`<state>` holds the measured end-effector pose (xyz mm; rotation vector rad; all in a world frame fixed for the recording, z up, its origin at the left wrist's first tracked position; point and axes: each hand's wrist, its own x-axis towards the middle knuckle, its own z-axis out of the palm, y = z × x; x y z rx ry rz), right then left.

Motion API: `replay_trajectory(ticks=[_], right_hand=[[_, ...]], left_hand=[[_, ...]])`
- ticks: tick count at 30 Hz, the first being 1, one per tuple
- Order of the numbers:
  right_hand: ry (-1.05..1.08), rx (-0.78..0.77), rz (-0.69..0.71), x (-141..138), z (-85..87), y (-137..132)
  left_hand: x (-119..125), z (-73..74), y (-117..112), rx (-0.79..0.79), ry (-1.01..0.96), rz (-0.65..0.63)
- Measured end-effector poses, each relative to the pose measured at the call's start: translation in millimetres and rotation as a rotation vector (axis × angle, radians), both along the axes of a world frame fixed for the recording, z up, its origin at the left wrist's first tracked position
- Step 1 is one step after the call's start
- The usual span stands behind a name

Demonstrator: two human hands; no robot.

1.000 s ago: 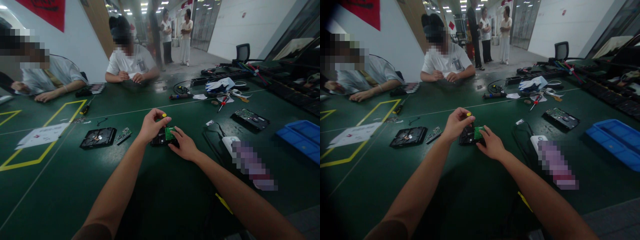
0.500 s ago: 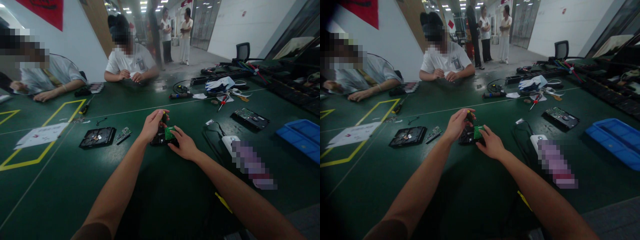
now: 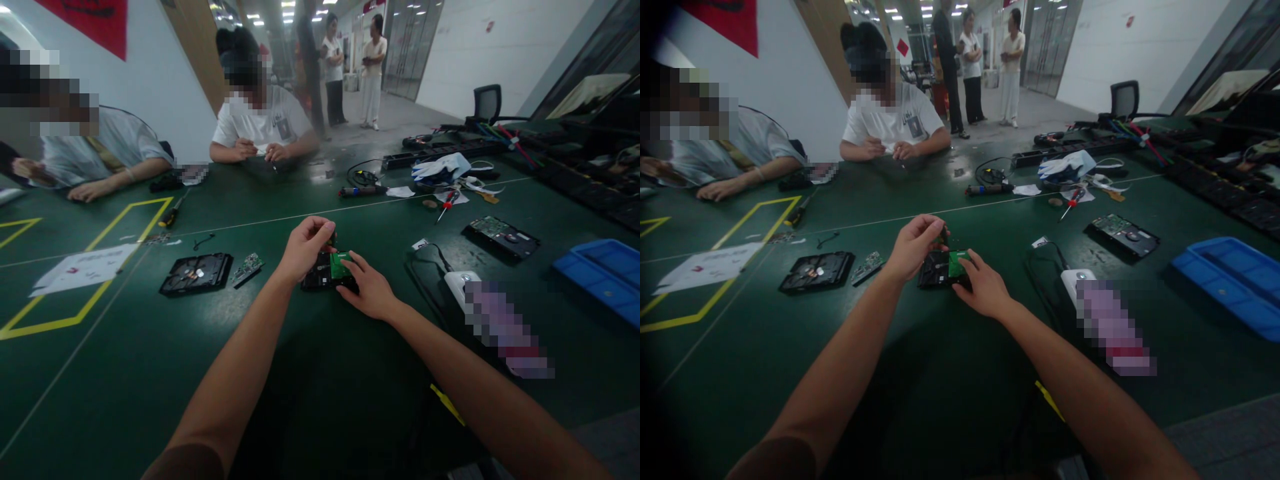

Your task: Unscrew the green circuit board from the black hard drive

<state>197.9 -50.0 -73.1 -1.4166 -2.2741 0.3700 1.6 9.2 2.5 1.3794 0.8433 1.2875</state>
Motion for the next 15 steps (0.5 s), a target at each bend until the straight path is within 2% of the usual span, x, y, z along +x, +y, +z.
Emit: replay_trajectory(ticks=[7, 15], right_hand=[[0.004, -0.012, -0.008, -1.6, 2.0, -0.7], [0.018, 0.001, 0.002, -1.1, -0.9, 0.2]], left_hand=[[3.3, 0.5, -2.2, -0.028, -0.001, -0.001], [-1.5, 6.4, -3.7, 0.027, 0.071, -0.011]])
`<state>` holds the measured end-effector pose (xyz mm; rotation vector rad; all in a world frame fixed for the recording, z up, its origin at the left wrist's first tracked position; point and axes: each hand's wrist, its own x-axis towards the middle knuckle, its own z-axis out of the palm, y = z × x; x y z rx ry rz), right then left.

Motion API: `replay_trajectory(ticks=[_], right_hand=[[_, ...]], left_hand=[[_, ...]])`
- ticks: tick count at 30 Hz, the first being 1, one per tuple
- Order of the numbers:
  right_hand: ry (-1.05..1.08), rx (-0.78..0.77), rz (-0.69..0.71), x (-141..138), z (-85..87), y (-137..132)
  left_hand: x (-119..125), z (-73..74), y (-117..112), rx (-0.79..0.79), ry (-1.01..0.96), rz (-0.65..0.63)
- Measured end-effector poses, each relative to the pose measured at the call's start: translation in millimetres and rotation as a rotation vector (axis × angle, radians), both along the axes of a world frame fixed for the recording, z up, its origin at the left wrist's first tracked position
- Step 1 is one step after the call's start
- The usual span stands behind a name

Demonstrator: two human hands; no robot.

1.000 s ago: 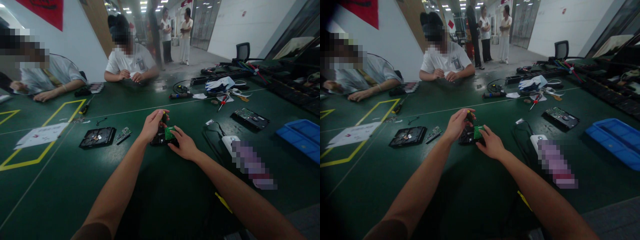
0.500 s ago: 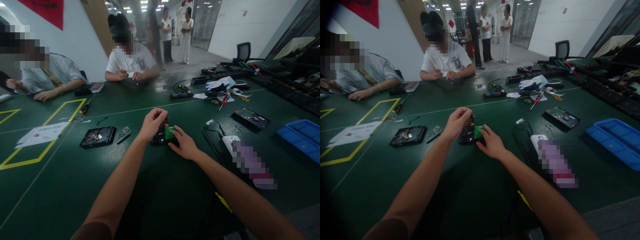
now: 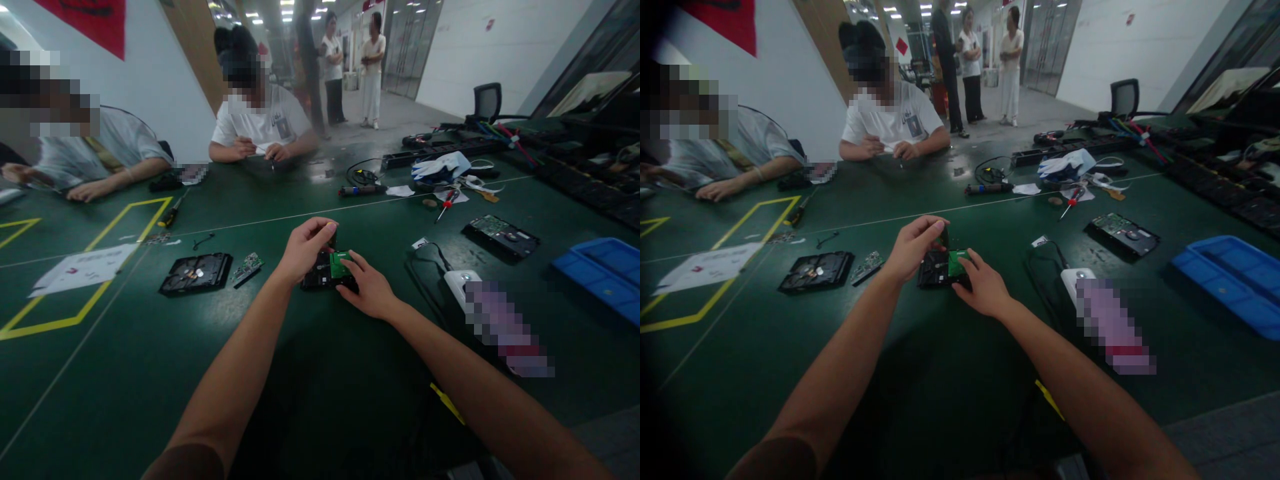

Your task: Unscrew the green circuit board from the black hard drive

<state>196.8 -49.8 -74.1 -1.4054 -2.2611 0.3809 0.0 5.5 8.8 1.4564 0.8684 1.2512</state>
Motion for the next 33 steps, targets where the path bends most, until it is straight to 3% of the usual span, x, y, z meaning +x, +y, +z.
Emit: replay_trajectory(ticks=[11, 24, 29, 33], right_hand=[[-0.027, -0.007, 0.000, 0.6, 1.4, -0.3], [-0.016, -0.019, -0.004, -0.1, 1.4, -0.2], [-0.029, -0.007, -0.009, -0.3, 1.7, -0.4], [-0.023, -0.004, -0.006, 0.2, 1.8, -0.7]], left_hand=[[1.3, 0.1, 0.0, -0.082, -0.165, -0.091], [1.0, 5.7, -4.4, 0.038, 0.106, 0.028], [0.1, 7.1, -5.2, -0.077, -0.052, -0.092], [0.0, 8.4, -6.2, -0.140, -0.153, -0.117]])
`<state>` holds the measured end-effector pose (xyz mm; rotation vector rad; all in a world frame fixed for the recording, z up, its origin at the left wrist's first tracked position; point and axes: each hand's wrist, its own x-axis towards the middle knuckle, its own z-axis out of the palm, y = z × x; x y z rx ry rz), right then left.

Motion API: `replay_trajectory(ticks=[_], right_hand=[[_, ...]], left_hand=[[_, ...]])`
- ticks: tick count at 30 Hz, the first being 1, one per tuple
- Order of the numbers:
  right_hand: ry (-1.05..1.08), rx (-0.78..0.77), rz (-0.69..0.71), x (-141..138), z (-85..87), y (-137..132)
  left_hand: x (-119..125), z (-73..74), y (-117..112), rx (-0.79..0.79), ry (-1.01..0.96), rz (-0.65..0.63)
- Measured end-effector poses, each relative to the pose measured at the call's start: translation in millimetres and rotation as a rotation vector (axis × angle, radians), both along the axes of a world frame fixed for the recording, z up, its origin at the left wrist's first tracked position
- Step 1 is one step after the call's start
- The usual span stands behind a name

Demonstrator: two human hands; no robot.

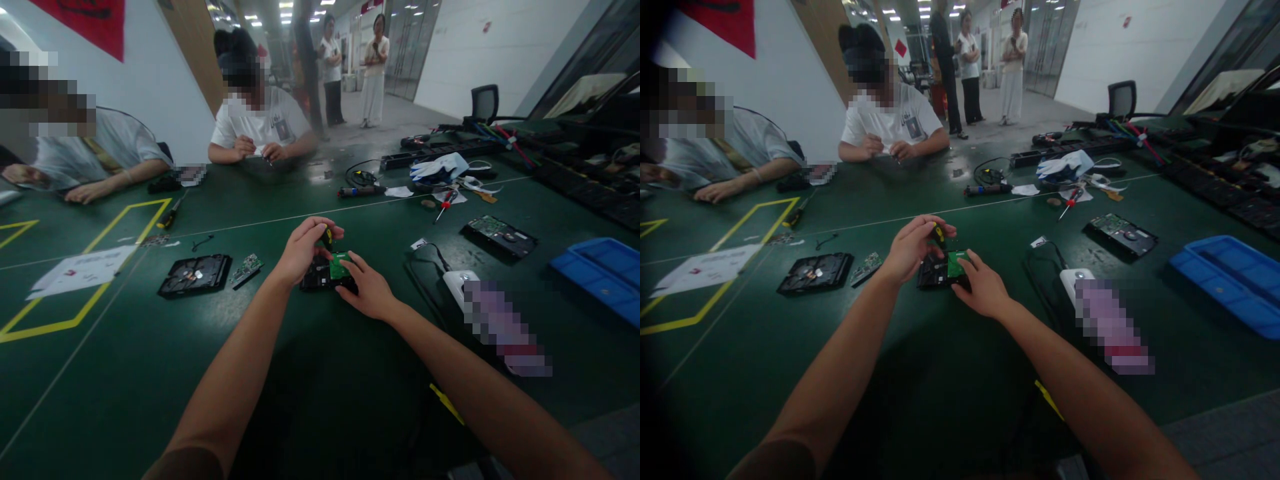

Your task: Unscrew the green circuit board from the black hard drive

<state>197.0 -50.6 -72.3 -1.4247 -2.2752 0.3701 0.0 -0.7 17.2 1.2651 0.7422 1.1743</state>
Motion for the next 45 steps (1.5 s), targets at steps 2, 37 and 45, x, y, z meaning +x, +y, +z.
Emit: replay_trajectory(ticks=[2, 37, 45], right_hand=[[0.003, 0.003, 0.003, 0.3, -0.2, -0.1], [-0.001, -0.007, -0.008, -0.3, -1.0, -0.2], [0.005, -0.007, 0.001, 0.8, -0.4, -0.2]], left_hand=[[-0.8, 0.4, 0.1, -0.001, -0.007, 0.003], [-0.5, -2.6, 2.0, 0.213, 0.237, 0.058], [-2.0, -5.6, 5.5, 0.086, 0.081, 0.014]])
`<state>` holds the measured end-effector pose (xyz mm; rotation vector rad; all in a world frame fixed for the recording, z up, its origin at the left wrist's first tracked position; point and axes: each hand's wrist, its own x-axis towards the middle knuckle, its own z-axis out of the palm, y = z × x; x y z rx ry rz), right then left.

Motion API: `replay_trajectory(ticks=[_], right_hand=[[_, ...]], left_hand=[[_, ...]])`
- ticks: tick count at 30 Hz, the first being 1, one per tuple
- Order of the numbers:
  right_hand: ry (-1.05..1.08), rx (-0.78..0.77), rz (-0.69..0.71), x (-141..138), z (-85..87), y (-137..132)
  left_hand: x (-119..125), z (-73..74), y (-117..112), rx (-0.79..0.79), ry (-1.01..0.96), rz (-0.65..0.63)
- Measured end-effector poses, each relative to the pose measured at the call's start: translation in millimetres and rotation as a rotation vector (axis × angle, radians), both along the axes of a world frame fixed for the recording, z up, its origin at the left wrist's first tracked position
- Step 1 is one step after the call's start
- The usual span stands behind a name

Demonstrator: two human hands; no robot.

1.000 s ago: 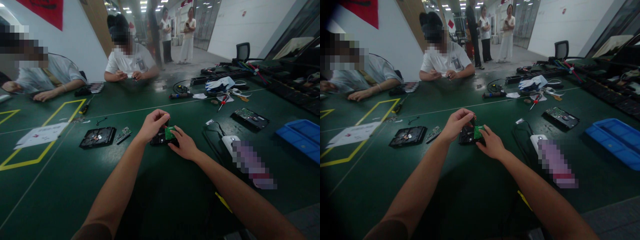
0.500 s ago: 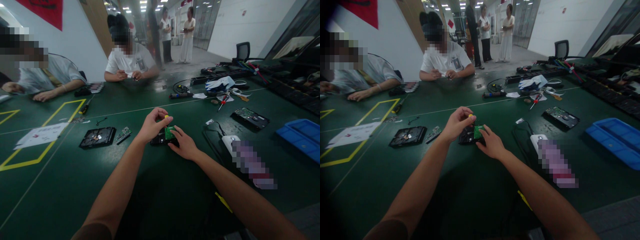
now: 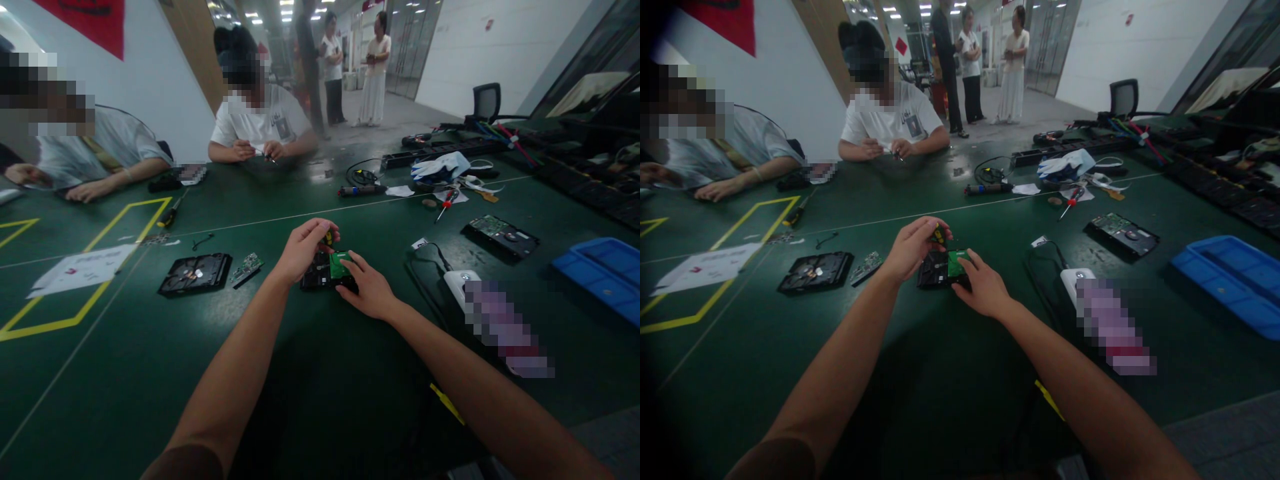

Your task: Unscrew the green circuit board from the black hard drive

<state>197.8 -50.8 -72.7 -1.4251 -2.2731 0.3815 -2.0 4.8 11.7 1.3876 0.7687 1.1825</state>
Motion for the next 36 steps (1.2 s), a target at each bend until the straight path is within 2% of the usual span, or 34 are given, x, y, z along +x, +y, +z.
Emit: replay_trajectory(ticks=[4, 10, 13, 20, 30, 36], right_hand=[[0.000, 0.004, 0.001, -0.3, -1.4, 0.3], [0.023, 0.005, 0.005, 0.1, -3.1, 0.9], [0.023, 0.006, 0.009, 0.6, -2.8, 0.7], [0.018, 0.018, 0.008, 0.0, -2.6, 0.8], [0.015, 0.010, 0.013, -0.1, -0.4, -0.1], [0.010, 0.014, 0.012, -0.5, -1.1, 0.9]], left_hand=[[1.1, -0.6, 1.6, -0.041, -0.052, -0.008], [-1.7, -6.2, 7.5, 0.015, -0.011, 0.196], [-1.9, -6.8, 7.3, 0.007, 0.009, 0.247], [3.3, 0.3, -1.5, 0.074, 0.031, 0.103], [3.3, -1.4, -1.0, 0.072, 0.041, 0.124], [1.0, 0.3, -0.6, 0.091, 0.122, 0.130]])
